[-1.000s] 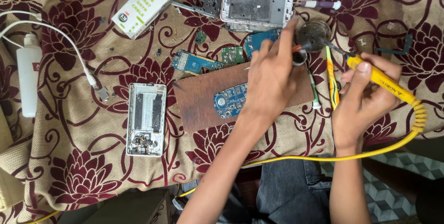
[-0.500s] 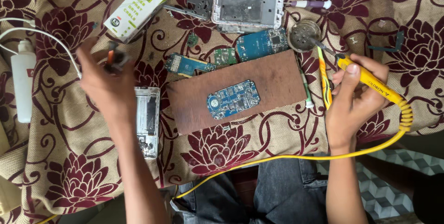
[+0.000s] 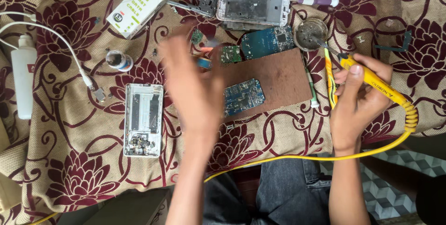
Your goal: The person uses a soldering iron and a small tool to work on a blue circuit board placed on a wooden board. They repeatedly apply the soldering iron to specific points on the board while holding it steady with the other hand.
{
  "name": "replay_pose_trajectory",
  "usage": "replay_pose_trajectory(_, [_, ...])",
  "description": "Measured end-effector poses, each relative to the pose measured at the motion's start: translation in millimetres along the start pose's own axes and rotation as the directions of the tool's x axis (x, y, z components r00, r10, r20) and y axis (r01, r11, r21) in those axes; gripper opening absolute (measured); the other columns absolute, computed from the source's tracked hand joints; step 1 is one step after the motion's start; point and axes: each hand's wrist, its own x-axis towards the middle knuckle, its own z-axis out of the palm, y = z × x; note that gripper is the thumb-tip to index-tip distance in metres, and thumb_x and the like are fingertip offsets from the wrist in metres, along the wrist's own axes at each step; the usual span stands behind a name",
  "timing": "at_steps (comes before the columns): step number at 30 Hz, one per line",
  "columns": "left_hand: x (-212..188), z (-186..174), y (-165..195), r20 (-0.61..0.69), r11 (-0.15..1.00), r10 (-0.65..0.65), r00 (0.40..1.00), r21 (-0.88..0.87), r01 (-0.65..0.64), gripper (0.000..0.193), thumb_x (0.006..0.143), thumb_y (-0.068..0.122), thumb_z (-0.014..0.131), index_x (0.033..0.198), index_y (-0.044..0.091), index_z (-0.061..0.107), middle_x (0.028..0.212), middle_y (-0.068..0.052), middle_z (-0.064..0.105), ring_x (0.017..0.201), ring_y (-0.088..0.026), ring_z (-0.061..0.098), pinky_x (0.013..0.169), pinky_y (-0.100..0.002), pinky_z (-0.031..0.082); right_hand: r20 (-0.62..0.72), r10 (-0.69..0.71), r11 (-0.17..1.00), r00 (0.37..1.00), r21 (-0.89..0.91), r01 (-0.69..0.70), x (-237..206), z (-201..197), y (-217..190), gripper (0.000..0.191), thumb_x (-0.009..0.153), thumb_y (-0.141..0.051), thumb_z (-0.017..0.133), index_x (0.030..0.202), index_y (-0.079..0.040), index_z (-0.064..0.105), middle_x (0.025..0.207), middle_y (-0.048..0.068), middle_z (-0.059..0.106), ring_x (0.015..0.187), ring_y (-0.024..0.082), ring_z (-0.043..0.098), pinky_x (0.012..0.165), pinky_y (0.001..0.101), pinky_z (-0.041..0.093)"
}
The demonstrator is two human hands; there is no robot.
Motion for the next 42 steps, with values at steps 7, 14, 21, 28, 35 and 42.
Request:
replay_pose_trajectory(7, [-11.0,88.4,65.9,0.285,0.988,0.135,0.949,-0.115,-0.106,0.095,0.067,0.023,0.089,0.145,0.002,0.04,0.135,-0.025,0.058,0.107,-0.038,0.067,0.086,-0.047,0.054,-0.036,0.033,0.999,0.999,0.032,-0.032,-4.6,-1.1,4.5,0.013,0.124,-0.007,0.052,0.131,0.004,0.054,0.094,0.009,0.066,0.073,0.007,0.058,0.063,0.0183,0.046])
replay_pose_trajectory(14, [-2.0,146.1,61.7,0.369,0.99,0.129,0.92,-0.092,-0.102,0.101,0.067,0.018,0.091,0.15,0.004,0.035,0.122,-0.017,0.065,0.11,-0.036,0.069,0.094,-0.046,0.054,-0.04,0.012,0.999,0.999,0.053,-0.01,-7.5,-10.0,8.1,0.015,0.125,-0.006,0.049,0.134,0.006,0.052,0.098,0.012,0.065,0.08,0.011,0.062,0.067,0.0201,0.049])
replay_pose_trajectory(21, [-5.5,114.4,57.1,0.349,0.972,0.225,0.91,-0.15,-0.182,0.104,0.068,0.01,0.091,0.153,0.002,0.032,0.111,-0.016,0.07,0.103,-0.033,0.072,0.092,-0.047,0.055,-0.076,0.017,0.996,0.997,0.086,-0.011,-13.4,-15.2,-6.8,0.017,0.124,-0.011,0.051,0.131,0.005,0.05,0.096,0.011,0.065,0.078,0.011,0.062,0.067,0.0201,0.049])
replay_pose_trajectory(28, [0.5,75.4,46.8,0.473,0.987,0.157,0.867,-0.104,-0.122,0.103,0.065,0.015,0.094,0.148,0.002,0.035,0.105,-0.02,0.073,0.098,-0.038,0.072,0.092,-0.048,0.056,0.058,0.009,0.999,0.998,0.052,-0.012,-22.0,-8.9,-16.8,0.018,0.126,-0.012,0.053,0.13,0.006,0.052,0.097,0.011,0.066,0.081,0.011,0.064,0.071,0.0197,0.05])
replay_pose_trajectory(35, [-2.2,68.5,41.1,0.525,0.997,0.068,0.849,-0.069,-0.037,0.1,0.065,0.018,0.093,0.146,0.001,0.037,0.108,-0.022,0.072,0.096,-0.04,0.072,0.092,-0.05,0.054,0.082,0.012,0.998,0.997,0.055,-0.017,-25.3,-8.9,-21.4,0.019,0.125,-0.013,0.053,0.128,0.006,0.053,0.096,0.011,0.066,0.078,0.01,0.063,0.071,0.0194,0.049])
replay_pose_trajectory(42, [-1.0,65.0,40.3,0.541,0.996,0.02,0.841,-0.083,0.03,0.095,0.066,0.021,0.094,0.143,0.003,0.041,0.101,-0.019,0.075,0.092,-0.039,0.072,0.093,-0.052,0.054,0.087,0.006,1.0,0.996,-0.004,-0.005,-29.2,-14.8,-27.1,0.016,0.126,-0.01,0.053,0.126,0.006,0.054,0.094,0.01,0.066,0.073,0.009,0.059,0.07,0.0187,0.046])
